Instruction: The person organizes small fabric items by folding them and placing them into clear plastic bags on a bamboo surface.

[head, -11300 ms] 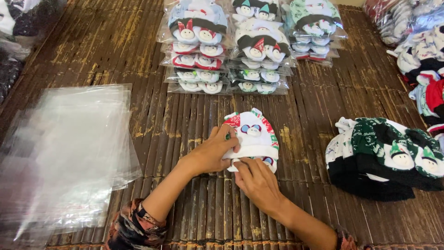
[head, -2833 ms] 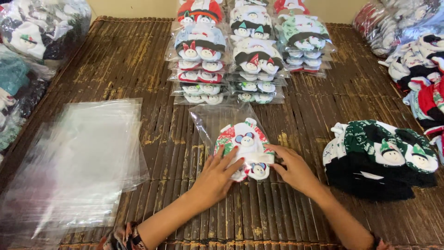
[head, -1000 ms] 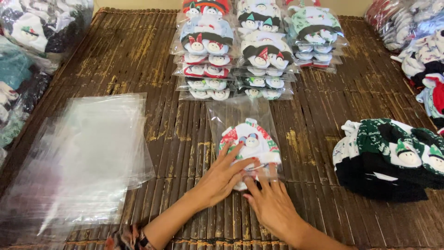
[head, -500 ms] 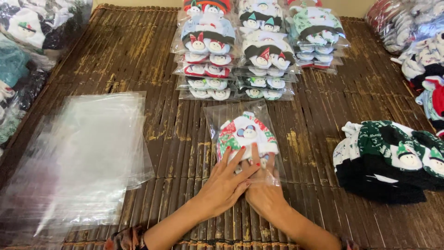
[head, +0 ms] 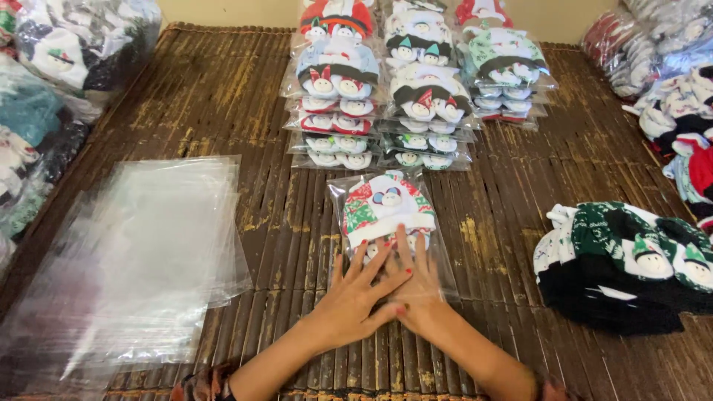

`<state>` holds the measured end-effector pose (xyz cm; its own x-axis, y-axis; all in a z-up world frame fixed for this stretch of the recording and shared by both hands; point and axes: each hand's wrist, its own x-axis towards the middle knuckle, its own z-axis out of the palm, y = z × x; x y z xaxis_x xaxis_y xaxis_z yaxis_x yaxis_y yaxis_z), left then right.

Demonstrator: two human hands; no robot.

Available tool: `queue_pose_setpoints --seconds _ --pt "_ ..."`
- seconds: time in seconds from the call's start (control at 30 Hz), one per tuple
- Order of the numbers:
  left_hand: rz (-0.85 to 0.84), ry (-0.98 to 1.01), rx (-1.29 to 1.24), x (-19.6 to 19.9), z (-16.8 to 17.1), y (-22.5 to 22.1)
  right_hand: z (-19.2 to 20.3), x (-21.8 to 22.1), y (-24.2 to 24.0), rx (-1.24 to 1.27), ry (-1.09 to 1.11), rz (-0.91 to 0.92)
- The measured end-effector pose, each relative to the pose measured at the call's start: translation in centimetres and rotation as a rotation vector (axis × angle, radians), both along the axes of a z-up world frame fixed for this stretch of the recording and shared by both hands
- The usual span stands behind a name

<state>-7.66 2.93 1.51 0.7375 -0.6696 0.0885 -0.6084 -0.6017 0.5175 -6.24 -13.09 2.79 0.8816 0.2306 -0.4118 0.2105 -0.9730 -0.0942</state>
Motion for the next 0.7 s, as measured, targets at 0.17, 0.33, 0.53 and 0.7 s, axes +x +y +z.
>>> queue_pose_setpoints --seconds 0.17,0.33,0.53,0.7 --pt "0.2 -0.073 -0.13 1.9 2.6 2.1 -0.5 -4.6 -6.6 0.264 -0.081 0.315" --pt "0.604 0.134 -0.107 5.5 -0.5 5.1 3.0 -1.5 -13.2 0.509 0.302 -0.111" --pt "0.582 0.833 -0.667 6.7 -4.0 4.9 -4.3 4.8 -15.7 0.986 0.096 -0.517" --pt "0.546 0.834 -0.753 6.5 -4.3 4.4 -6.5 5.8 -14.6 1.228 0.249 -0.681"
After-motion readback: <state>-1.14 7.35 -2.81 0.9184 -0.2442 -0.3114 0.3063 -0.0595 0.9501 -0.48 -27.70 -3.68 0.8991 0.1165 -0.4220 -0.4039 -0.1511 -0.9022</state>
